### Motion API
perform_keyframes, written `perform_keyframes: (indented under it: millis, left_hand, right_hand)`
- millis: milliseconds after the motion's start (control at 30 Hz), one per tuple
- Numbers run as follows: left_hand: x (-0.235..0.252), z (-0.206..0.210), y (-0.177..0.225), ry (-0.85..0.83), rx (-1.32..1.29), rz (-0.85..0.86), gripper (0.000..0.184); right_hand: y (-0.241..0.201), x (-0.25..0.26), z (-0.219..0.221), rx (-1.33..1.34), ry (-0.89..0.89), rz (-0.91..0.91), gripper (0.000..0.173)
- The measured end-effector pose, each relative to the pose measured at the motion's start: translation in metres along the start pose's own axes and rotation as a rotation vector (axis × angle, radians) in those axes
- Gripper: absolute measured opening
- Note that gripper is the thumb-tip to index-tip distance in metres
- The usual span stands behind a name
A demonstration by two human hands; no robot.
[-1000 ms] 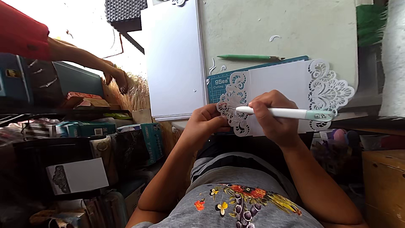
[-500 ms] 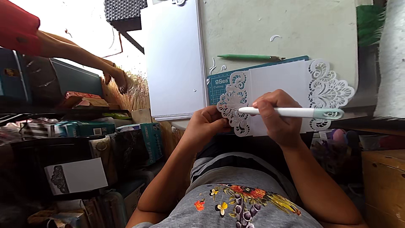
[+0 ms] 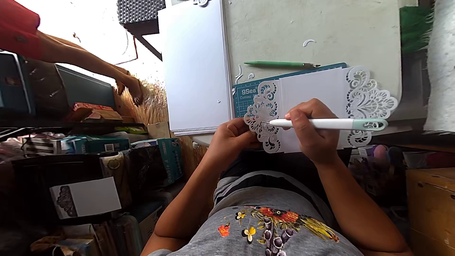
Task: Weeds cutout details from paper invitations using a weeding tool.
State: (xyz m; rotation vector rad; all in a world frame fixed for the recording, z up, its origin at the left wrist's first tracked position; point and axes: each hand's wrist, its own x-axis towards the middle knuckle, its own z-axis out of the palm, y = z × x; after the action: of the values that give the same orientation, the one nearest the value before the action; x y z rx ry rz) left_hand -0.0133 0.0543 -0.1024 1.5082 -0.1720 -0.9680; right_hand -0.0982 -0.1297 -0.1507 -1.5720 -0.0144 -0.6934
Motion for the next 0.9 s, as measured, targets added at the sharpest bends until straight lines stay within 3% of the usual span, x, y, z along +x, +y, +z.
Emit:
perform_keyframes:
  millis: [367, 600, 900]
  left_hand:
    - [0.0022, 0.0012, 0.0015, 0.028, -0.014, -0.004, 0.015]
    - [0.0035, 0.0026, 0.0017, 0.044, 0.038, 0.016, 0.009]
    - [0.0065, 0.0005, 0.0075, 0.078, -0.082, 0.030, 0.036]
  right_hand:
    - [-0.0012, -0.0005, 0.0022, -0.025, -0.031, -0.014, 0.016]
    - [0.0068, 0.0017, -0.0006, 0.118, 0.069, -0.012, 0.016]
    - [0.0006, 0.0007, 0.0025, -0.005, 0.015, -0.027, 0.013]
